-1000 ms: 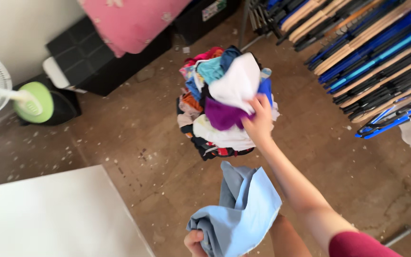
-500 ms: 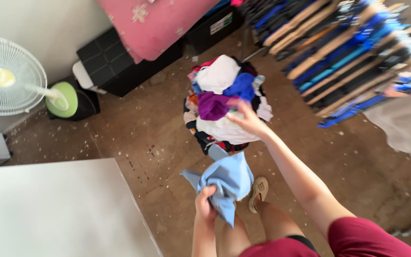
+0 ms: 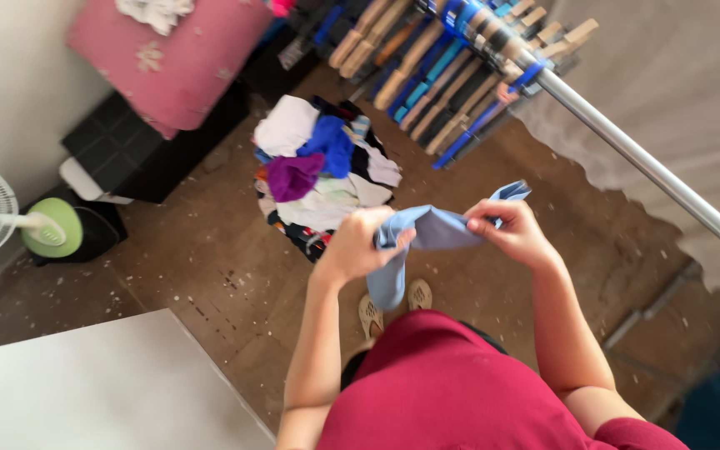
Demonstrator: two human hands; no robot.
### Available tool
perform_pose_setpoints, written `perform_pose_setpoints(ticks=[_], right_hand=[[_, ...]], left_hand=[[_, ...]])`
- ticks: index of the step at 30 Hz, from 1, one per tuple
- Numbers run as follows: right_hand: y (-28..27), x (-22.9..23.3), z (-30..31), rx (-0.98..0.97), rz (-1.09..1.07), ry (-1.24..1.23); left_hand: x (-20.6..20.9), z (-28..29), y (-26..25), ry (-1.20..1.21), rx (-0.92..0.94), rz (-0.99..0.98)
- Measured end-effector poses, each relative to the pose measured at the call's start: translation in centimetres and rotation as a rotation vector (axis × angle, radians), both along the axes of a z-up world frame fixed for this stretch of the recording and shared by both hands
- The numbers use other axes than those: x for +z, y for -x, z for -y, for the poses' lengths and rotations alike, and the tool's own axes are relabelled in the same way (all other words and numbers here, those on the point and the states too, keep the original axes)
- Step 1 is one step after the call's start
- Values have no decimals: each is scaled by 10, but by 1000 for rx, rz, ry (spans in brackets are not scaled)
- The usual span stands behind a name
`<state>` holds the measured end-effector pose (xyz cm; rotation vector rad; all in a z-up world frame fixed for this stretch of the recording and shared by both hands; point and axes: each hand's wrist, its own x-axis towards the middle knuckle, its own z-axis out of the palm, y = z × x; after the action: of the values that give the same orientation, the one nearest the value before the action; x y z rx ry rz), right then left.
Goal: The person hangs various pieces of clothing onto a metal drying rack. They pick up items from a pile on the floor, place them on hangers, and hang them on the rack. The person uses different types of hangers, including wooden and plastic ones, for different garments.
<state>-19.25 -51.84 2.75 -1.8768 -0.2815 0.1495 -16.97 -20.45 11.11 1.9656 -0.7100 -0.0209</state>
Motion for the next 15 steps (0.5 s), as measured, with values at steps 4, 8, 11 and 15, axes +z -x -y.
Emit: perform_pose_setpoints(ticks=[4,8,11,15], right_hand=[[35,25,19,-387,142,136],[67,26,38,-591,258,165],[86,18,53,-621,245,108],[96,6,87,-465,-10,-55]], left_hand=[[2,39,2,-83,12,-11],[-11,68,20,74,-47,31],[-24,89,27,-39,50,111],[-31,108,31,27,55,185]])
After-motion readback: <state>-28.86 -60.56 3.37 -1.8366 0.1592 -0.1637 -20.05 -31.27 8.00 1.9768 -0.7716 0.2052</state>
